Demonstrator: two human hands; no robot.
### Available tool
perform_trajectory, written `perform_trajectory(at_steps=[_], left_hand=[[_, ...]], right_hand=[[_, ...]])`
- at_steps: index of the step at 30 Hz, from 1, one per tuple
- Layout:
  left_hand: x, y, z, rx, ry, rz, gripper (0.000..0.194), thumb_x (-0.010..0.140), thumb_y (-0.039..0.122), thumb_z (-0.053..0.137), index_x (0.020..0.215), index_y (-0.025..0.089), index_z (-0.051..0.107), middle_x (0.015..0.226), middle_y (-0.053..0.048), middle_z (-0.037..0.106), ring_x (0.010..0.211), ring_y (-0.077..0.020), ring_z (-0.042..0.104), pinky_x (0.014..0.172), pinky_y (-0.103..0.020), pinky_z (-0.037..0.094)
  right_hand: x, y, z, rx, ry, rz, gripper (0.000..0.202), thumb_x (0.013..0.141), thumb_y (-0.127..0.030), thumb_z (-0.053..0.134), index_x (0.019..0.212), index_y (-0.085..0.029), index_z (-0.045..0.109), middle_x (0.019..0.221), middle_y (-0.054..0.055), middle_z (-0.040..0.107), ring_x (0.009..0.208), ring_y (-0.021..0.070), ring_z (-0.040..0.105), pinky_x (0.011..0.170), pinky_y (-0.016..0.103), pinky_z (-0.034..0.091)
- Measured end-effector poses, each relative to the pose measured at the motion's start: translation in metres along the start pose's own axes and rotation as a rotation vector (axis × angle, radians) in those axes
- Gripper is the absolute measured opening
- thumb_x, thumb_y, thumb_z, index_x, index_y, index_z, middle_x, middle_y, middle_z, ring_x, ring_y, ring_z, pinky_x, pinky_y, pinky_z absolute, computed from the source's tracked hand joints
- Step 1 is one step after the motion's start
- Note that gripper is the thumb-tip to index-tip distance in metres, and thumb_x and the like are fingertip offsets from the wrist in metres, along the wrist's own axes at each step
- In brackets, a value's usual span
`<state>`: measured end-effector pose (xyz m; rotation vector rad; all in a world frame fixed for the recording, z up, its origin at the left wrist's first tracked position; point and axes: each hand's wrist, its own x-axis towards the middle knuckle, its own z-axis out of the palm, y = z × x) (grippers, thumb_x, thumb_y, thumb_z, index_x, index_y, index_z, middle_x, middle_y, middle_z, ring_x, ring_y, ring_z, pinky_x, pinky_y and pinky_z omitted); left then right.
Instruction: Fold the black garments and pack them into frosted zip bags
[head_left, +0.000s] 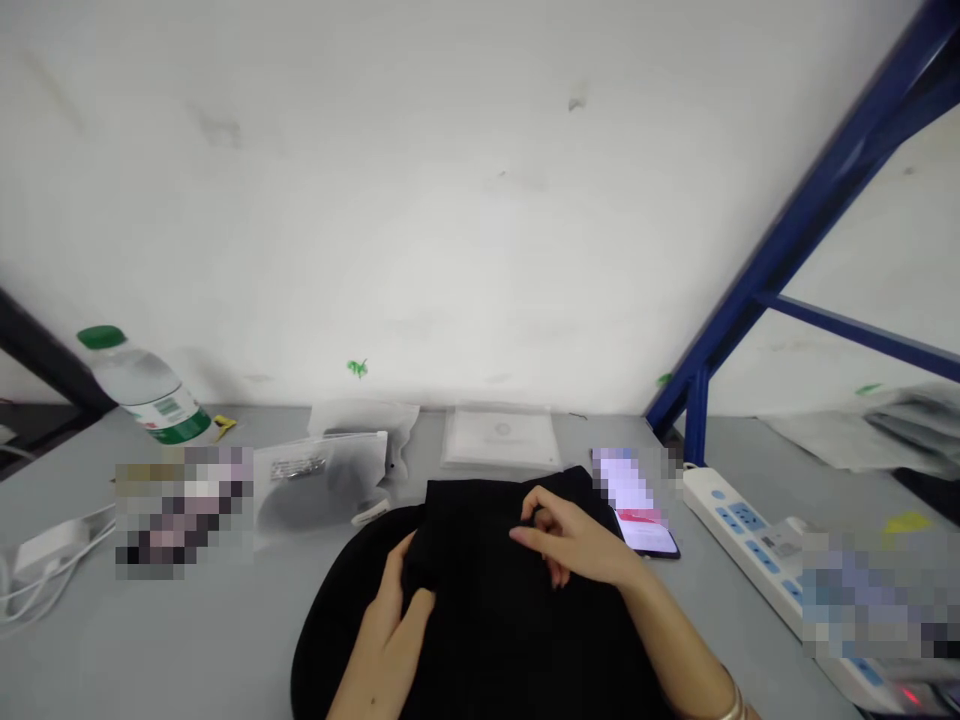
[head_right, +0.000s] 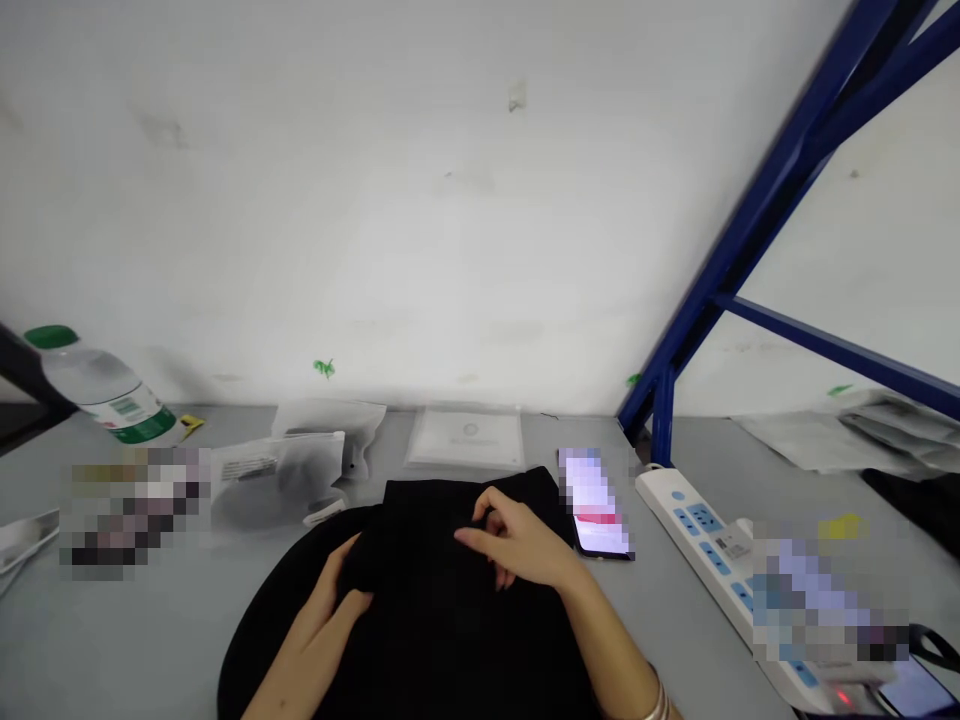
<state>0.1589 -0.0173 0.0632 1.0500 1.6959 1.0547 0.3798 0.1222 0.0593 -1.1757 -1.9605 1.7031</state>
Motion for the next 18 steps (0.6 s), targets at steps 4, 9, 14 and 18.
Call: perform_trajectory(at_steps=[4,9,14,18], left_hand=[[0.007,-0.007,-0.003,0.042,0.058,0.096,0.059,0.089,0.043,0.057,0.144,0.032,0.039,0.145,-0.006,0.052,0.134,-0.0289,0.049,0.111,-0.047,0.041],[0.015,-0.017,-0.017,0.092,0.13,0.275,0.049,0.09,0.037,0.055,0.138,0.032,0.049,0.146,-0.003,0.051,0.138,-0.027,0.043,0.116,-0.047,0.034],[0.017,-0.032,-0.043,0.114,0.147,0.228,0.056,0.089,0.042,0.057,0.142,0.03,0.042,0.151,-0.004,0.046,0.14,-0.0284,0.041,0.116,-0.049,0.034],[0.014,-0.037,-0.045,0.185,0.17,0.185,0.062,0.087,0.047,0.059,0.144,0.033,0.039,0.152,-0.003,0.044,0.141,-0.0284,0.039,0.118,-0.051,0.03]], right_hand=[[-0.002,-0.005,-0.002,-0.297,0.142,-0.153,0.047,0.072,-0.053,0.078,0.105,-0.023,0.061,0.097,0.002,0.06,0.078,0.0159,0.058,0.069,0.03,0.05],[-0.007,-0.009,-0.013,-0.205,-0.066,-0.204,0.033,0.07,-0.039,0.081,0.092,-0.02,0.064,0.088,-0.001,0.061,0.076,0.0142,0.053,0.065,0.026,0.043],[-0.015,-0.005,-0.036,-0.215,-0.045,-0.177,0.011,0.076,-0.022,0.07,0.077,-0.019,0.059,0.074,-0.002,0.059,0.065,0.0125,0.05,0.059,0.025,0.038],[-0.012,-0.008,-0.029,-0.217,0.116,-0.237,0.019,0.086,-0.031,0.062,0.101,-0.021,0.065,0.1,0.005,0.065,0.089,0.0186,0.059,0.072,0.03,0.044]])
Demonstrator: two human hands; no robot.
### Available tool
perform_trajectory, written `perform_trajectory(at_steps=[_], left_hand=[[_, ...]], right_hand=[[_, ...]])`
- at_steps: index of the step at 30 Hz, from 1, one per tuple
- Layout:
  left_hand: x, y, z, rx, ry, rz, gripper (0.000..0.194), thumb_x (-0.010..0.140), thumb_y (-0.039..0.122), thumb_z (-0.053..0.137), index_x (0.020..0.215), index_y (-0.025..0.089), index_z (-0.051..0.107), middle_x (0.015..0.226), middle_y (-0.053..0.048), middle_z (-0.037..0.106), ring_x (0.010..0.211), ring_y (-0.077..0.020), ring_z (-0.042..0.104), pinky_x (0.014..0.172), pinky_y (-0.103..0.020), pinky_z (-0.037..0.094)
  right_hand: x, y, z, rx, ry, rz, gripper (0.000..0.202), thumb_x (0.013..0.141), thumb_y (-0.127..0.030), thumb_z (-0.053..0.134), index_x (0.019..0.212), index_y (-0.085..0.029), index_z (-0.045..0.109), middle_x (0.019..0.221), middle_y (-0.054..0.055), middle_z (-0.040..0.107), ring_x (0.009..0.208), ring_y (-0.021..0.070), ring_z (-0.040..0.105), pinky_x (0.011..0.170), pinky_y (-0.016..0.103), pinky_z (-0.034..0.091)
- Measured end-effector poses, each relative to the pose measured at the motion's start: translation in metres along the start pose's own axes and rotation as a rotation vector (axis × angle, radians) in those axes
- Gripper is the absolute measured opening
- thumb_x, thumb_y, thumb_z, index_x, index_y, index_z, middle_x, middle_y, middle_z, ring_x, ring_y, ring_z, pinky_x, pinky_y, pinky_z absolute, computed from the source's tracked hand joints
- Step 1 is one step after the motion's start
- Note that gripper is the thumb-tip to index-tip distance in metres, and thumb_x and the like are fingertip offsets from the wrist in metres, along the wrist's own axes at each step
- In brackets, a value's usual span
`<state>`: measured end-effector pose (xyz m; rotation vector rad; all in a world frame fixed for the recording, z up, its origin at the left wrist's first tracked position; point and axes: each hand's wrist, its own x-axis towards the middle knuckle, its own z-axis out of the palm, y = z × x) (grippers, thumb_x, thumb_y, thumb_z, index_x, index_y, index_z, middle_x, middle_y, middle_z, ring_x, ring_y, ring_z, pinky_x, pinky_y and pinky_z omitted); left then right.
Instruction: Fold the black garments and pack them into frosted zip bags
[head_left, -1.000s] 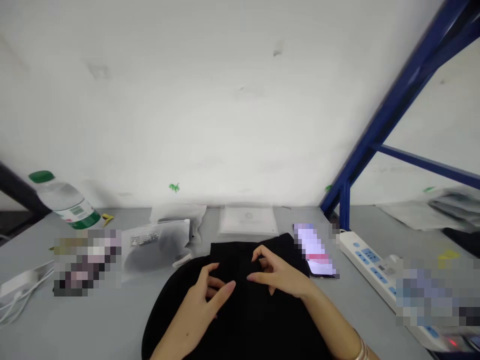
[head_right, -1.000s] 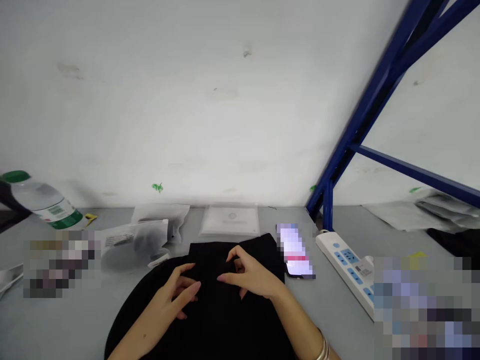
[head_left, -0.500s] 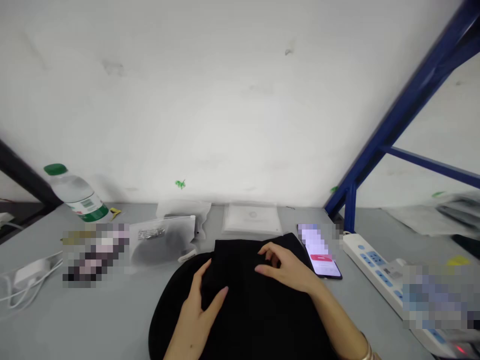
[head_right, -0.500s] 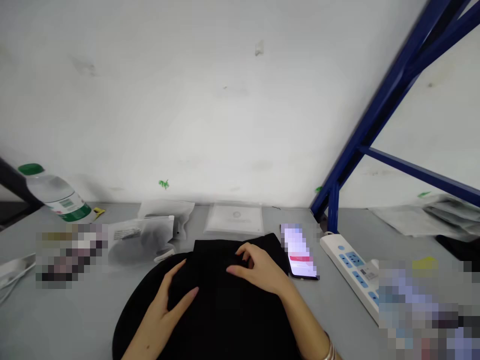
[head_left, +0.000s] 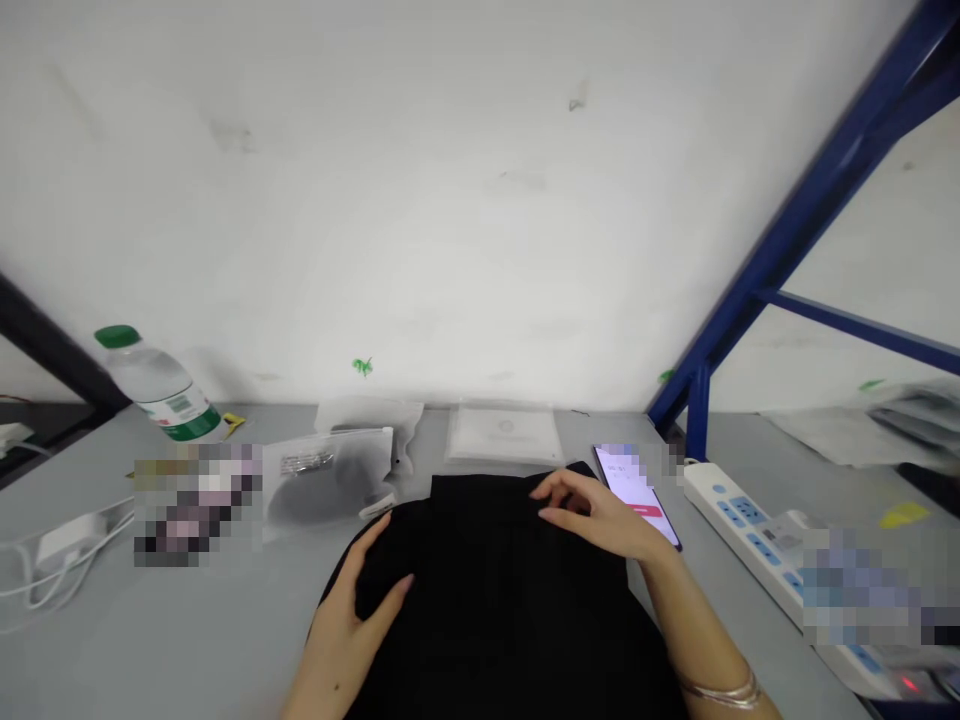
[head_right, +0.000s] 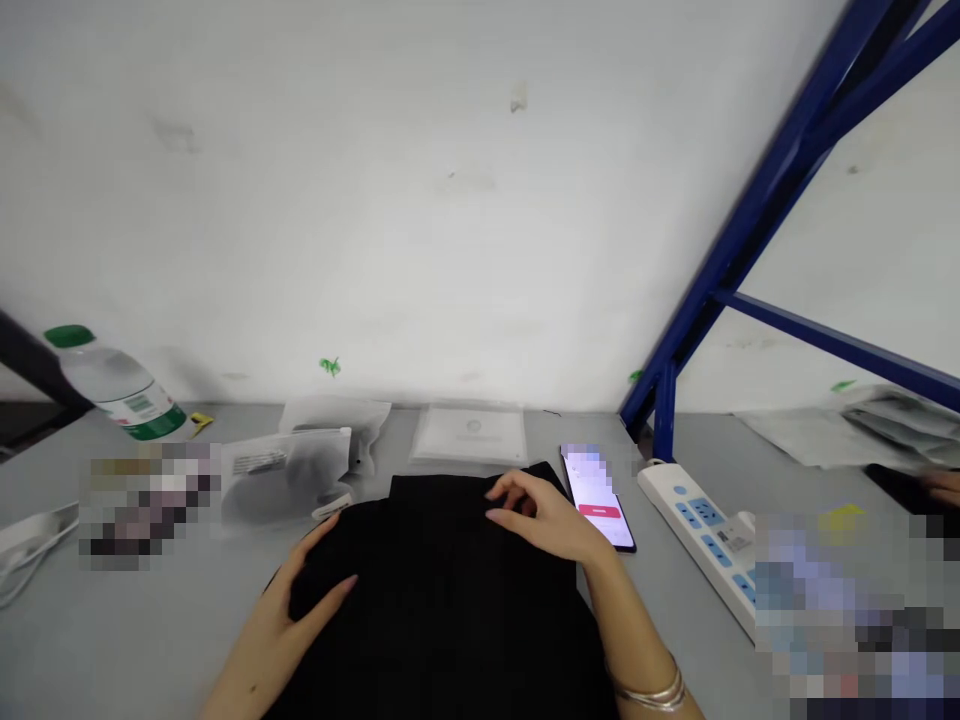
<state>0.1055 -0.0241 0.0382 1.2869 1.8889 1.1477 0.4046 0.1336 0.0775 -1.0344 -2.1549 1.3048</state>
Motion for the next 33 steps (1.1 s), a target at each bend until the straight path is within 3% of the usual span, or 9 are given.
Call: perform_trajectory(at_steps=[3,5,11,17,20,24,27,29,33], left_hand=[[-0.001,0.005,0.003,0.019,-0.023,-0.009,0.06,0.087,0.047,0.059,0.142,0.035,0.042,0.149,-0.001,0.048,0.138,-0.028,0.043,0.116,-0.05,0.034],[-0.002,0.007,0.005,0.02,-0.033,0.004,0.055,0.086,0.046,0.059,0.138,0.034,0.048,0.145,-0.001,0.053,0.135,-0.0281,0.048,0.113,-0.048,0.038],[-0.003,0.0,0.002,0.069,0.081,0.038,0.048,0.079,0.048,0.061,0.123,0.027,0.061,0.129,-0.005,0.065,0.122,-0.031,0.06,0.104,-0.048,0.048],[-0.002,-0.001,-0.01,0.235,0.218,0.127,0.048,0.079,0.044,0.056,0.123,0.027,0.059,0.121,-0.007,0.066,0.113,-0.0323,0.062,0.099,-0.047,0.049],[-0.005,0.011,-0.005,0.465,0.318,0.299,0.051,0.079,0.034,0.056,0.129,0.029,0.058,0.126,-0.01,0.06,0.116,-0.0353,0.054,0.1,-0.054,0.042],[-0.005,0.036,0.014,0.633,-0.084,0.5,0.063,0.068,0.017,0.067,0.126,0.042,0.061,0.144,-0.004,0.049,0.128,-0.0384,0.039,0.103,-0.06,0.029],[0.006,0.054,0.022,0.625,-0.337,0.537,0.032,0.073,0.018,0.07,0.099,0.036,0.072,0.133,-0.002,0.058,0.125,-0.0356,0.041,0.103,-0.059,0.023],[0.02,0.066,0.02,0.589,-0.379,0.527,0.012,0.083,0.023,0.064,0.087,0.031,0.072,0.114,-0.002,0.065,0.115,-0.0296,0.05,0.101,-0.053,0.028],[0.056,0.085,0.018,0.531,-0.325,0.512,0.017,0.093,0.033,0.053,0.094,0.028,0.07,0.098,-0.002,0.066,0.099,-0.0238,0.058,0.089,-0.04,0.038]], right_hand=[[0.003,-0.007,0.011,0.089,-0.126,-0.054,0.038,0.082,-0.04,0.071,0.115,-0.023,0.062,0.111,0.006,0.066,0.102,0.0211,0.06,0.082,0.033,0.045],[0.002,-0.007,0.01,0.065,-0.226,-0.054,0.041,0.072,-0.034,0.08,0.108,-0.022,0.064,0.1,0.003,0.069,0.096,0.0205,0.061,0.083,0.033,0.044],[-0.025,0.011,-0.032,-0.111,-0.295,0.073,0.02,0.068,-0.021,0.074,0.087,-0.02,0.067,0.068,-0.005,0.054,0.066,0.0136,0.052,0.064,0.027,0.042],[-0.037,0.02,-0.037,-0.041,-0.203,-0.063,0.032,0.071,-0.044,0.081,0.088,-0.02,0.067,0.106,0.006,0.064,0.096,0.0215,0.057,0.084,0.034,0.044],[-0.035,0.02,-0.031,-0.045,-0.267,-0.055,0.042,0.067,-0.044,0.084,0.098,-0.022,0.068,0.1,0.004,0.067,0.095,0.0214,0.057,0.086,0.035,0.044],[-0.04,0.017,-0.035,-0.134,-0.347,-0.062,0.055,0.059,-0.049,0.087,0.105,-0.024,0.069,0.1,0.003,0.065,0.098,0.0234,0.056,0.092,0.037,0.043],[-0.051,0.014,-0.039,-0.199,-0.343,-0.05,0.069,0.046,-0.048,0.092,0.106,-0.026,0.068,0.11,0.004,0.061,0.105,0.0254,0.053,0.098,0.039,0.04],[-0.06,0.014,-0.039,-0.215,-0.315,-0.037,0.063,0.048,-0.045,0.091,0.103,-0.025,0.068,0.115,0.005,0.057,0.11,0.0265,0.052,0.102,0.041,0.038],[-0.064,0.02,-0.037,-0.147,-0.177,0.005,0.027,0.074,-0.043,0.076,0.091,-0.023,0.071,0.108,0.006,0.062,0.108,0.0251,0.056,0.1,0.04,0.039]])
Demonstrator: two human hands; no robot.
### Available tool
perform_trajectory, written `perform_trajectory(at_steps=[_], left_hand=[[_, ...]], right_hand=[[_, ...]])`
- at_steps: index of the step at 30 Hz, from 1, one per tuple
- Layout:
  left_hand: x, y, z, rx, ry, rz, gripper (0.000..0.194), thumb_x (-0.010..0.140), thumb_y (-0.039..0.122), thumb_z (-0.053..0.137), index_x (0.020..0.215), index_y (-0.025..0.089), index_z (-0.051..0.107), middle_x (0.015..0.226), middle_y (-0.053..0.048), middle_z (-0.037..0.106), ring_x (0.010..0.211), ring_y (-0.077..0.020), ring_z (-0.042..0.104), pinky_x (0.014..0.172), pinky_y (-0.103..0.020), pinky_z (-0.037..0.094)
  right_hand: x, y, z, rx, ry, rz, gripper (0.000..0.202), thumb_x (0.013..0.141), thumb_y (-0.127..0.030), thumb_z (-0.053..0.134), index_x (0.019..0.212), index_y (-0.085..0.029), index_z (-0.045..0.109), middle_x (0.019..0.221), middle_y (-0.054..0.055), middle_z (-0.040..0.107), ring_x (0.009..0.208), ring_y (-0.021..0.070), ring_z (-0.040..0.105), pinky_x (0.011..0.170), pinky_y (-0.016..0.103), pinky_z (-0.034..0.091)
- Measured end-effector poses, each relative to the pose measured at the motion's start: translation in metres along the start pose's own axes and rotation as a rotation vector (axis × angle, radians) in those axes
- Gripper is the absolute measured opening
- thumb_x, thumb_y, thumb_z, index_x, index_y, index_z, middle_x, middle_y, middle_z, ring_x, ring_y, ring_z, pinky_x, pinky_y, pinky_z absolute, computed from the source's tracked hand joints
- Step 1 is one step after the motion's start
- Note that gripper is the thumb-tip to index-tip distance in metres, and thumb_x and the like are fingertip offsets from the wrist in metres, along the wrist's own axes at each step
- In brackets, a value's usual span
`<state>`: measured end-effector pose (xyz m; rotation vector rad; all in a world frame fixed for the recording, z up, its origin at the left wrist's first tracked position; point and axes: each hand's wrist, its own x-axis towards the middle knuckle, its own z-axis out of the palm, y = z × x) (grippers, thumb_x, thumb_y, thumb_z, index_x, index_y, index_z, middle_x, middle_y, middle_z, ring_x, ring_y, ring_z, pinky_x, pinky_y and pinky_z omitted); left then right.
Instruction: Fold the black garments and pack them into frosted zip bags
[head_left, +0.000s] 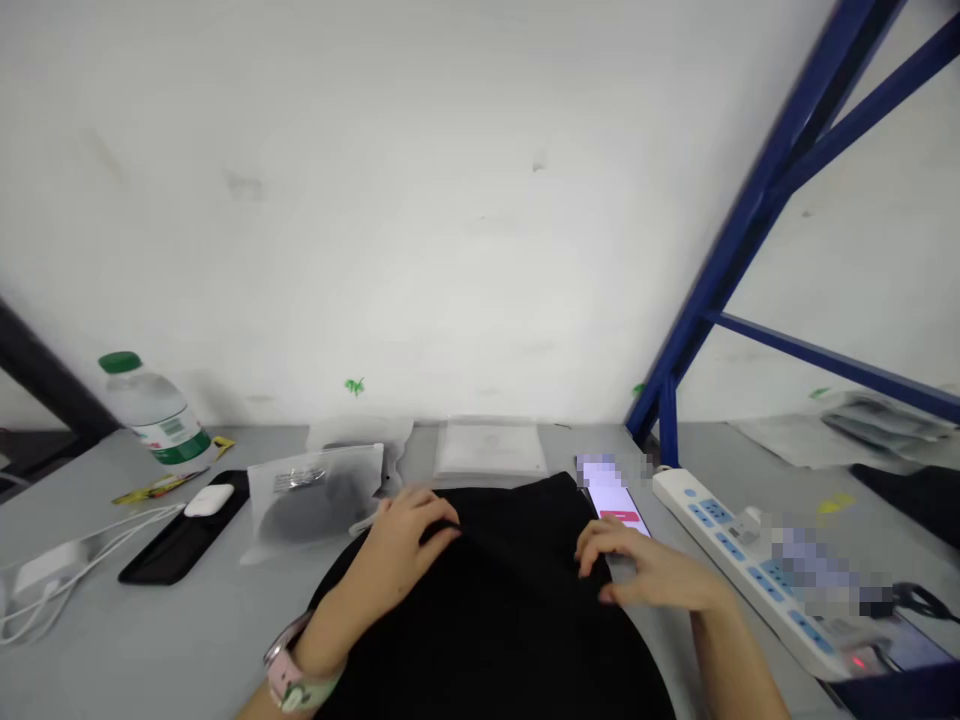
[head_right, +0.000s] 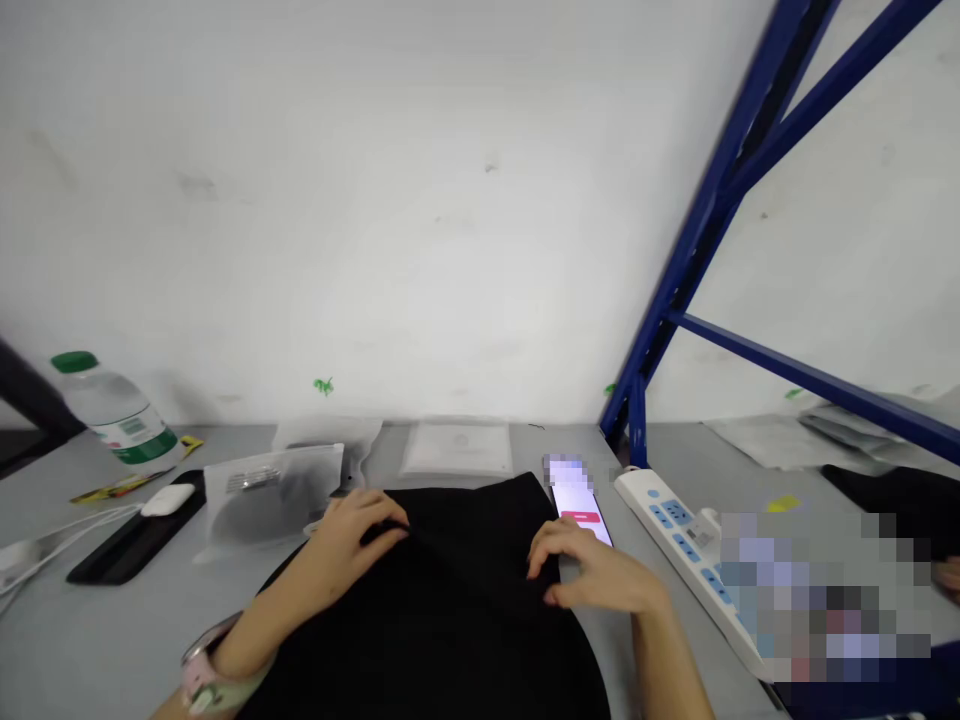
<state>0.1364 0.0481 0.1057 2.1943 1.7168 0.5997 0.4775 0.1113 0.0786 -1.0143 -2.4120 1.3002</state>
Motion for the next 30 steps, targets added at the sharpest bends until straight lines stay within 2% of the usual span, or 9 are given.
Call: perform_trajectory(at_steps=[2,5,8,11,14,19,24,27,30], left_hand=[[0.021,-0.003,0.0,0.021,0.03,-0.014,0.019,0.093,0.034,0.052,0.092,0.025,0.069,0.094,-0.003,0.066,0.093,-0.0233,0.06,0.083,-0.035,0.041],[0.042,-0.004,0.008,0.075,0.106,-0.079,0.016,0.091,0.029,0.054,0.095,0.02,0.067,0.096,-0.007,0.064,0.093,-0.0261,0.061,0.08,-0.036,0.042],[0.034,0.001,0.015,0.079,0.153,-0.101,0.016,0.091,0.03,0.054,0.097,0.019,0.064,0.1,-0.009,0.064,0.097,-0.0274,0.059,0.083,-0.037,0.041],[0.004,0.003,0.014,0.001,0.007,-0.05,0.021,0.089,0.042,0.057,0.085,0.022,0.063,0.089,-0.003,0.065,0.087,-0.0237,0.059,0.08,-0.036,0.039],[-0.023,-0.001,0.011,-0.001,-0.139,-0.046,0.017,0.078,0.039,0.069,0.083,0.024,0.064,0.086,0.0,0.065,0.087,-0.0236,0.057,0.083,-0.037,0.036],[-0.046,0.001,-0.012,0.009,-0.269,-0.075,0.007,0.081,0.031,0.064,0.08,0.024,0.063,0.083,0.001,0.063,0.084,-0.0209,0.056,0.087,-0.038,0.033],[-0.086,0.016,-0.034,-0.143,-0.448,-0.054,0.011,0.079,0.042,0.071,0.077,0.031,0.068,0.09,0.003,0.067,0.093,-0.0215,0.058,0.092,-0.034,0.037],[-0.099,0.008,-0.017,-0.124,-0.331,-0.083,0.018,0.087,0.049,0.062,0.095,0.035,0.07,0.105,0.001,0.067,0.102,-0.0239,0.057,0.092,-0.035,0.04],[-0.09,-0.01,0.008,0.136,0.07,-0.231,0.035,0.089,0.047,0.057,0.115,0.026,0.065,0.116,-0.008,0.064,0.109,-0.0313,0.053,0.092,-0.043,0.039]], right_hand=[[0.007,0.004,0.0,0.047,0.149,0.045,0.024,0.085,-0.045,0.064,0.087,-0.022,0.069,0.095,0.005,0.065,0.095,0.0233,0.059,0.091,0.038,0.044],[0.019,0.006,0.002,0.044,0.569,0.18,0.035,0.091,-0.053,0.05,0.085,-0.022,0.064,0.088,0.005,0.064,0.085,0.0236,0.058,0.077,0.036,0.047],[0.018,-0.003,0.01,-0.016,0.827,0.196,0.037,0.094,-0.055,0.044,0.086,-0.022,0.06,0.088,0.006,0.063,0.081,0.0239,0.057,0.072,0.036,0.046],[0.006,-0.016,0.026,-0.06,0.561,0.085,0.029,0.092,-0.051,0.052,0.091,-0.024,0.062,0.091,0.006,0.064,0.085,0.0243,0.057,0.08,0.038,0.046],[0.0,-0.021,0.041,-0.154,0.267,0.099,0.03,0.073,-0.037,0.077,0.097,-0.026,0.065,0.103,0.005,0.064,0.102,0.0283,0.053,0.095,0.044,0.041],[-0.013,-0.037,0.038,-0.235,0.158,0.217,0.018,0.07,-0.018,0.074,0.083,-0.024,0.062,0.089,0.004,0.06,0.093,0.0265,0.052,0.09,0.044,0.042],[-0.056,-0.069,0.024,-0.082,-0.081,0.109,0.017,0.076,-0.039,0.078,0.084,-0.028,0.068,0.091,0.004,0.065,0.091,0.0247,0.059,0.084,0.037,0.048],[-0.057,-0.063,0.039,-0.108,0.084,0.161,0.022,0.088,-0.046,0.064,0.105,-0.032,0.068,0.11,0.006,0.065,0.103,0.0264,0.06,0.093,0.039,0.048],[-0.031,-0.033,0.057,-0.247,0.385,0.109,0.036,0.093,-0.043,0.054,0.126,-0.029,0.058,0.13,0.009,0.056,0.119,0.0285,0.053,0.103,0.044,0.042]])
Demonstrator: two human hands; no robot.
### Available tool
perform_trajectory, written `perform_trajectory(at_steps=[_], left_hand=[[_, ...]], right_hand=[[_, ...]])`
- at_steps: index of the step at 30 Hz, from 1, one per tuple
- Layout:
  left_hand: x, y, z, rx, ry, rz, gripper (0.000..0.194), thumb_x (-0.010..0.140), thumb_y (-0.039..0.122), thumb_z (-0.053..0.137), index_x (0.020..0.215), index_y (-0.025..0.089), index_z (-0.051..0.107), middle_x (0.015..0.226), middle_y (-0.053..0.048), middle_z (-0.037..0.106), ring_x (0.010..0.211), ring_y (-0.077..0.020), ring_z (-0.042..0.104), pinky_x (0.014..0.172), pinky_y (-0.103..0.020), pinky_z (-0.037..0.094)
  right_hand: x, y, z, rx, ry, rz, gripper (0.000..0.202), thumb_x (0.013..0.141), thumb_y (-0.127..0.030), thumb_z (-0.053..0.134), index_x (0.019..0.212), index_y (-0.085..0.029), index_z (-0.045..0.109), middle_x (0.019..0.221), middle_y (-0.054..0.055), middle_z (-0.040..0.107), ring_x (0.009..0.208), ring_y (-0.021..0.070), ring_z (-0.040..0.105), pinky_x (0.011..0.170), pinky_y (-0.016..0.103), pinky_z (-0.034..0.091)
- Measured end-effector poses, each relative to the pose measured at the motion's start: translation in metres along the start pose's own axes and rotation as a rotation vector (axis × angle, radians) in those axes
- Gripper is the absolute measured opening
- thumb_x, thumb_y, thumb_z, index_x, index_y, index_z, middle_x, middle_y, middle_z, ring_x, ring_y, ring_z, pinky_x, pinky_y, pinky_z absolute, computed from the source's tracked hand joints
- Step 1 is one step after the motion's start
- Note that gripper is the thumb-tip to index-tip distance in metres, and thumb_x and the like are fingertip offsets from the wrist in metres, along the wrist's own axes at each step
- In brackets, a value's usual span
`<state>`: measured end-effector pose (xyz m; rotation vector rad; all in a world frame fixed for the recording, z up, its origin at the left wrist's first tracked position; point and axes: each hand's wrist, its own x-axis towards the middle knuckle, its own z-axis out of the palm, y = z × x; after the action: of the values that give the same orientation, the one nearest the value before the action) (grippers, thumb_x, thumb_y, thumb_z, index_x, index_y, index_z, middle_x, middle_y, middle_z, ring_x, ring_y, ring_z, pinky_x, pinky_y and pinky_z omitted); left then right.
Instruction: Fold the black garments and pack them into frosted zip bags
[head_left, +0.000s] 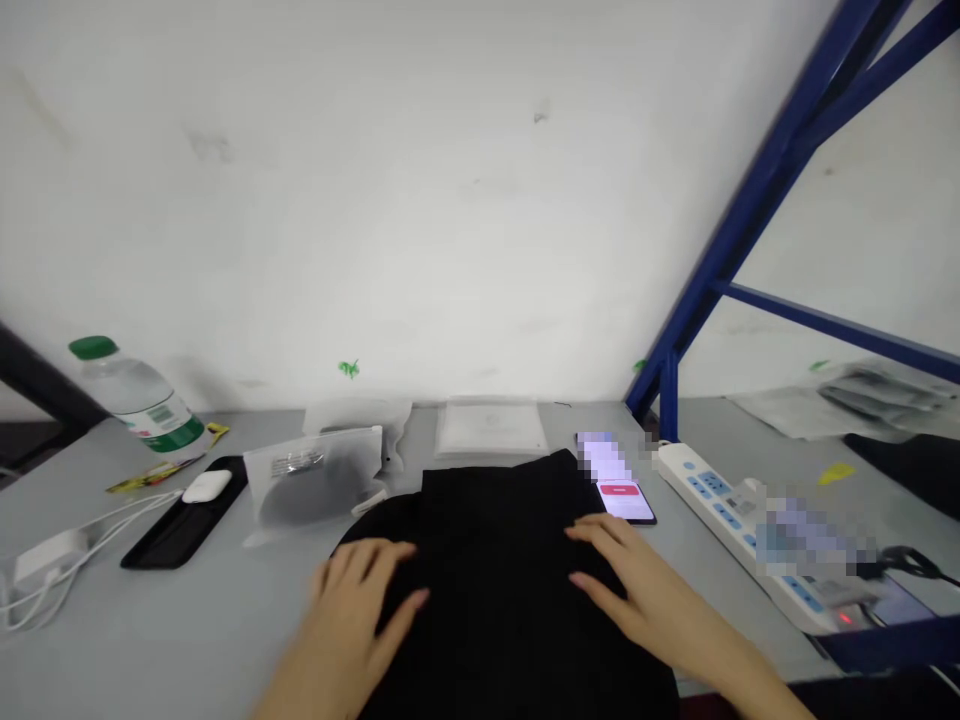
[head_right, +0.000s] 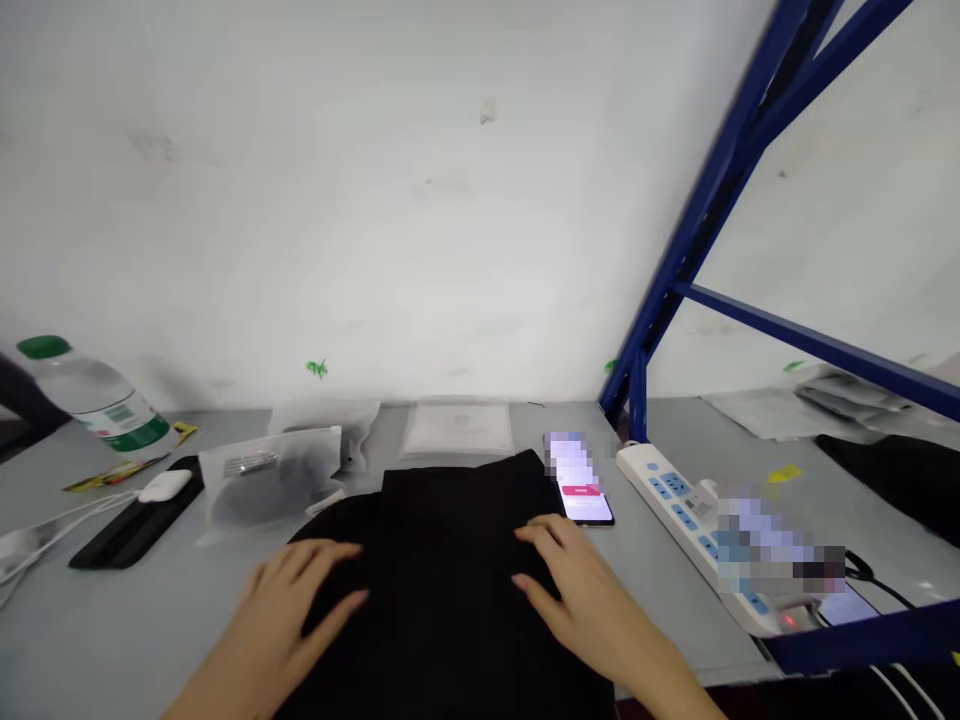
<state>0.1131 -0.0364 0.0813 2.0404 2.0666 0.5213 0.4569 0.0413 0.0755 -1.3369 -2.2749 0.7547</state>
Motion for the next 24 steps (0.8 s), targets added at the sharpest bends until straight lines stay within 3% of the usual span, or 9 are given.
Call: perform_trajectory(at_steps=[2,5,7,10,13,17,19,21,24], left_hand=[[0.012,-0.009,0.011,0.206,0.249,-0.175,0.042,0.087,0.047,0.06,0.115,0.017,0.064,0.111,-0.014,0.064,0.108,-0.0365,0.052,0.09,-0.048,0.038],[0.024,-0.021,0.013,0.348,0.312,-0.279,0.03,0.086,0.044,0.062,0.102,0.018,0.068,0.103,-0.012,0.065,0.102,-0.0362,0.052,0.085,-0.049,0.038],[0.028,-0.027,0.011,0.323,0.285,-0.245,0.02,0.089,0.04,0.06,0.095,0.023,0.069,0.1,-0.008,0.065,0.098,-0.0331,0.053,0.083,-0.046,0.038],[0.032,-0.036,0.011,0.269,0.368,-0.201,0.02,0.091,0.039,0.057,0.097,0.024,0.069,0.101,-0.007,0.066,0.095,-0.0312,0.052,0.079,-0.042,0.038],[0.038,-0.044,0.013,0.231,0.457,-0.146,0.023,0.092,0.039,0.055,0.099,0.022,0.069,0.099,-0.008,0.066,0.09,-0.0295,0.053,0.076,-0.039,0.04],[0.037,-0.041,0.017,0.28,0.519,-0.109,0.027,0.095,0.039,0.049,0.098,0.019,0.069,0.096,-0.01,0.066,0.087,-0.0306,0.056,0.074,-0.041,0.042],[0.03,-0.033,0.018,0.264,0.583,-0.03,0.028,0.097,0.037,0.048,0.103,0.018,0.068,0.103,-0.011,0.067,0.094,-0.0311,0.058,0.081,-0.043,0.044],[0.02,-0.023,0.021,0.203,0.545,0.137,0.028,0.097,0.036,0.049,0.112,0.019,0.066,0.115,-0.011,0.066,0.11,-0.0299,0.057,0.094,-0.044,0.043],[0.005,-0.015,0.03,0.181,0.293,0.342,0.05,0.091,0.048,0.058,0.137,0.028,0.053,0.144,-0.007,0.054,0.134,-0.0304,0.045,0.111,-0.048,0.032]], right_hand=[[0.021,0.018,0.018,-0.101,0.234,-0.001,0.039,0.094,-0.042,0.051,0.126,-0.022,0.057,0.128,0.013,0.057,0.12,0.0312,0.051,0.103,0.048,0.04],[0.051,0.039,0.03,-0.237,0.454,0.117,0.042,0.088,-0.045,0.057,0.117,-0.016,0.061,0.113,0.014,0.065,0.109,0.0361,0.054,0.093,0.053,0.041],[0.066,0.044,0.029,-0.257,0.428,0.147,0.03,0.087,-0.042,0.056,0.103,-0.02,0.067,0.097,0.01,0.069,0.101,0.0348,0.056,0.086,0.05,0.04],[0.078,0.044,0.027,-0.239,0.413,0.117,0.024,0.091,-0.034,0.047,0.084,-0.023,0.067,0.084,0.005,0.069,0.092,0.0295,0.058,0.082,0.045,0.037],[0.083,0.043,0.028,-0.284,0.484,0.127,0.025,0.09,-0.038,0.048,0.087,-0.022,0.066,0.091,0.007,0.069,0.096,0.0303,0.056,0.08,0.043,0.034],[0.087,0.047,0.034,-0.372,0.345,0.083,0.02,0.085,-0.039,0.06,0.091,-0.023,0.068,0.095,0.007,0.07,0.097,0.0324,0.054,0.081,0.044,0.032],[0.089,0.049,0.035,-0.404,0.363,0.062,0.015,0.088,-0.035,0.058,0.088,-0.024,0.068,0.093,0.005,0.07,0.096,0.0306,0.055,0.083,0.045,0.031],[0.091,0.049,0.035,-0.457,0.441,0.071,0.015,0.091,-0.032,0.055,0.089,-0.024,0.068,0.093,0.005,0.069,0.096,0.0299,0.055,0.085,0.046,0.032],[0.096,0.042,0.033,-0.575,0.481,0.109,0.011,0.087,-0.024,0.059,0.092,-0.021,0.068,0.096,0.009,0.067,0.099,0.0331,0.053,0.087,0.05,0.033]])
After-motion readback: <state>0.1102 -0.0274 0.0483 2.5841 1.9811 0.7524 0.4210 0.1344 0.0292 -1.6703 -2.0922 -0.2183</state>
